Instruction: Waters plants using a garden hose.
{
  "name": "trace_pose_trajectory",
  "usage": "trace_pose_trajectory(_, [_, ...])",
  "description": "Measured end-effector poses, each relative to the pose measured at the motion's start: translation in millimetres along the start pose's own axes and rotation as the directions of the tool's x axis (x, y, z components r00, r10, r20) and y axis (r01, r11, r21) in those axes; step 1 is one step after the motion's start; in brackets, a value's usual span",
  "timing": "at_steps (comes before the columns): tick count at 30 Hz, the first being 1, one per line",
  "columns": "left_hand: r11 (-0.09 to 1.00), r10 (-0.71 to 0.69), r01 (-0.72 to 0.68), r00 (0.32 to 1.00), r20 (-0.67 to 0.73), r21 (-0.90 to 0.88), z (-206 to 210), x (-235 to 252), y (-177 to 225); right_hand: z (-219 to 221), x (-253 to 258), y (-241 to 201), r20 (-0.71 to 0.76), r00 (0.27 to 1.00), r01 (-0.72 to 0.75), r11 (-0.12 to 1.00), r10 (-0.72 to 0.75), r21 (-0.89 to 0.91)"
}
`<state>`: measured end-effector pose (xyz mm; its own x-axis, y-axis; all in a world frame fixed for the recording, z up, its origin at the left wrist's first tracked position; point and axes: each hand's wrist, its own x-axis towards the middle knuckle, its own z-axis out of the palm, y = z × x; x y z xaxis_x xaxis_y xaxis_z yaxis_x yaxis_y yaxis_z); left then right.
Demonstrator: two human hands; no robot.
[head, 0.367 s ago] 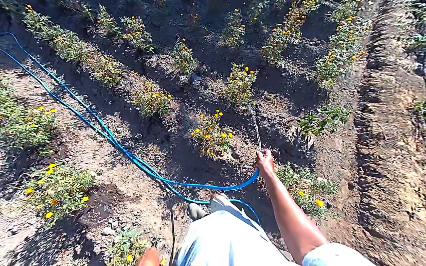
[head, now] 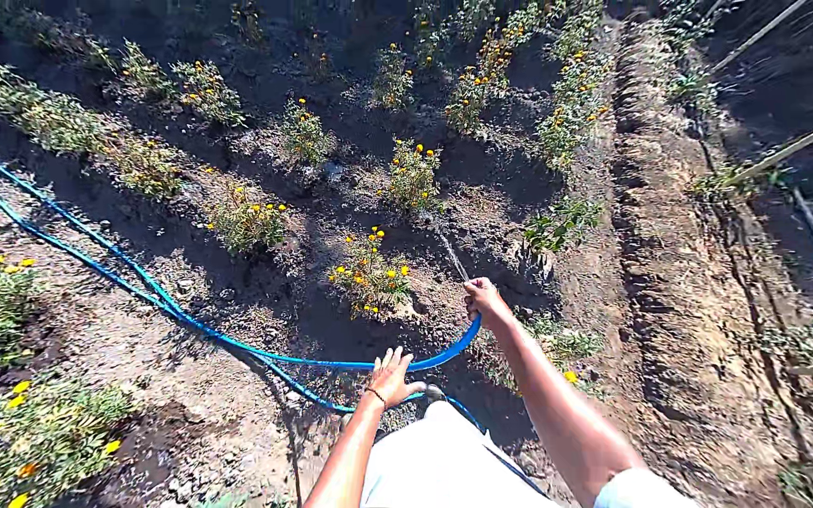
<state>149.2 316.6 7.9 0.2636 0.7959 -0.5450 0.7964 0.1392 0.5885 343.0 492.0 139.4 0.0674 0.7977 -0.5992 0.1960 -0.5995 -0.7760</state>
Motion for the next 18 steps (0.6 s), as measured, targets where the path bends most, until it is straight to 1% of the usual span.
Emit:
trace_pose_trajectory(1, [1.0,0.029,-0.029,0.999,0.022,0.004,5.5,8.1,5.3,-12.3,1.3,-4.4,0.017,1.0,-0.008,1.0,0.008,-0.001])
trace_pose_trajectory(3, [0.992,0.123,-0.121,0.992,0.03,-0.044,12.2,17.3,14.9,-36.8,9.2,-9.7,0.034,0.999,-0.002,1.0,0.003,-0.023])
trace_pose_trajectory(5, [0.98,0.19,-0.185,0.979,0.066,-0.078,11.8,15.9,37.5,-59.4,23.1,-12.9,0.016,1.0,0.022,0.999,-0.021,-0.034])
trace_pose_trajectory(7, [0.971,0.204,-0.198,0.979,0.029,-0.133,11.8,8.2,73.4,-81.3,40.5,-23.6,0.0,0.999,0.052,0.997,-0.052,-0.048])
trace_pose_trajectory(9, [0.968,0.173,-0.17,0.985,-0.002,-0.187,7.7,3.9,114.6,-102.9,58.2,-38.9,0.008,0.997,0.079,0.989,-0.078,-0.121])
trace_pose_trajectory(12, [0.938,0.145,-0.146,0.989,-0.027,-0.314,-15.3,4.8,175.8,-134.1,81.1,-70.9,0.041,0.997,0.07,0.97,-0.062,-0.231])
trace_pose_trajectory(15, [0.895,0.173,-0.17,0.984,-0.03,-0.412,-38.9,9.4,238.7,-163.5,93.5,-101.1,0.076,0.996,0.059,0.94,-0.035,-0.337])
trace_pose_trajectory(18, [0.842,0.234,-0.231,0.971,-0.056,-0.489,-45.1,18.6,299.9,-197.4,107.9,-125.5,0.118,0.992,0.101,0.889,-0.053,-0.447])
